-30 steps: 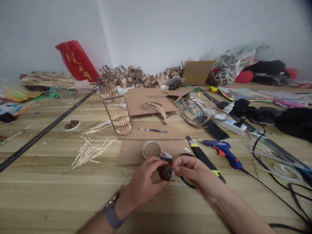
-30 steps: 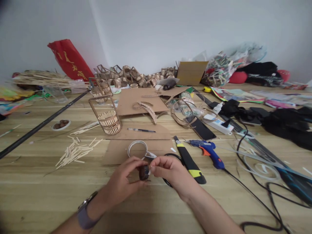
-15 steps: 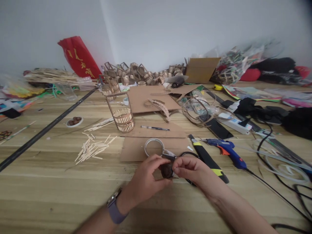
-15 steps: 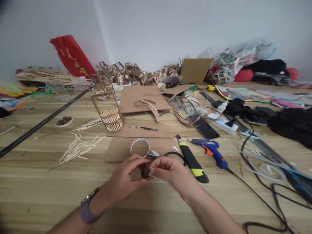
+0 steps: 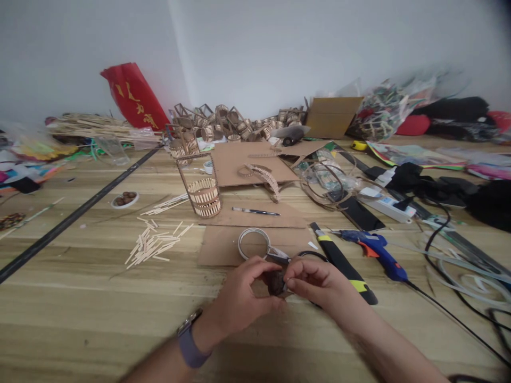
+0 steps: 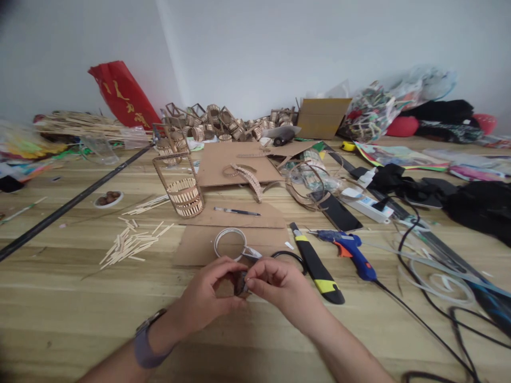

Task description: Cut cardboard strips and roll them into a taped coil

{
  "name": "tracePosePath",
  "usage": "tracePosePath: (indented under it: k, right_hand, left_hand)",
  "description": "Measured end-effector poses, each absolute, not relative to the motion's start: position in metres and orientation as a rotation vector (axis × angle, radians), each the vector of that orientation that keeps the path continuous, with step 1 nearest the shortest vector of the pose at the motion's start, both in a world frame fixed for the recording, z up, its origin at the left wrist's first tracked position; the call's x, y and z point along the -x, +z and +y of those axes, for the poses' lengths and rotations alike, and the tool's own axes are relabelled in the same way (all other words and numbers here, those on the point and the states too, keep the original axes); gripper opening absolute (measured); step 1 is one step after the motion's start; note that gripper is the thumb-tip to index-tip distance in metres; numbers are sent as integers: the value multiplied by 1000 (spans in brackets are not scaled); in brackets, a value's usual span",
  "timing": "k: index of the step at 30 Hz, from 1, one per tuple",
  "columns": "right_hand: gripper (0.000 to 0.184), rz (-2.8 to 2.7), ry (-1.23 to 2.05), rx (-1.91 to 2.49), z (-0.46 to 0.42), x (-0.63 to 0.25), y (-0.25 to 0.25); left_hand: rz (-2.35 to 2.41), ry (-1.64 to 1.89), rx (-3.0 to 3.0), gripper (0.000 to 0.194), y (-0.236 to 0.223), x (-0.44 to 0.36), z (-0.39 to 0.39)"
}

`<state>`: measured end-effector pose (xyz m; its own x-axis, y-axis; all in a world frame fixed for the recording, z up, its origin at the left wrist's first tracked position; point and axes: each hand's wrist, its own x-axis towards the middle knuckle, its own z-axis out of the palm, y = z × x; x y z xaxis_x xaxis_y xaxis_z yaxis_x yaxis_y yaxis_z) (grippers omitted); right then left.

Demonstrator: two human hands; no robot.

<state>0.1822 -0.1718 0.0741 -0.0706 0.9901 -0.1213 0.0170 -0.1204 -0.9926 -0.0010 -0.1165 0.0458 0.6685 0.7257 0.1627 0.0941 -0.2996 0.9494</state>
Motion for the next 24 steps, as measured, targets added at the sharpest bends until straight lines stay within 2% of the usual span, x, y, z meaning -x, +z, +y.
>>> tracePosePath:
  k: [11, 19, 24]
  right_hand:
    - [11, -1502, 862, 1267, -173, -184, 67]
    - [7, -1653, 661, 1287, -173, -186, 65]
    - [32, -1726, 493, 1344, -174, -188, 64]
  left_hand:
    - [637, 742, -1711, 43, 43, 1, -118]
    - [674, 757, -1806, 39, 47, 3, -120]
    - [689, 777, -1887, 41, 45, 2, -120]
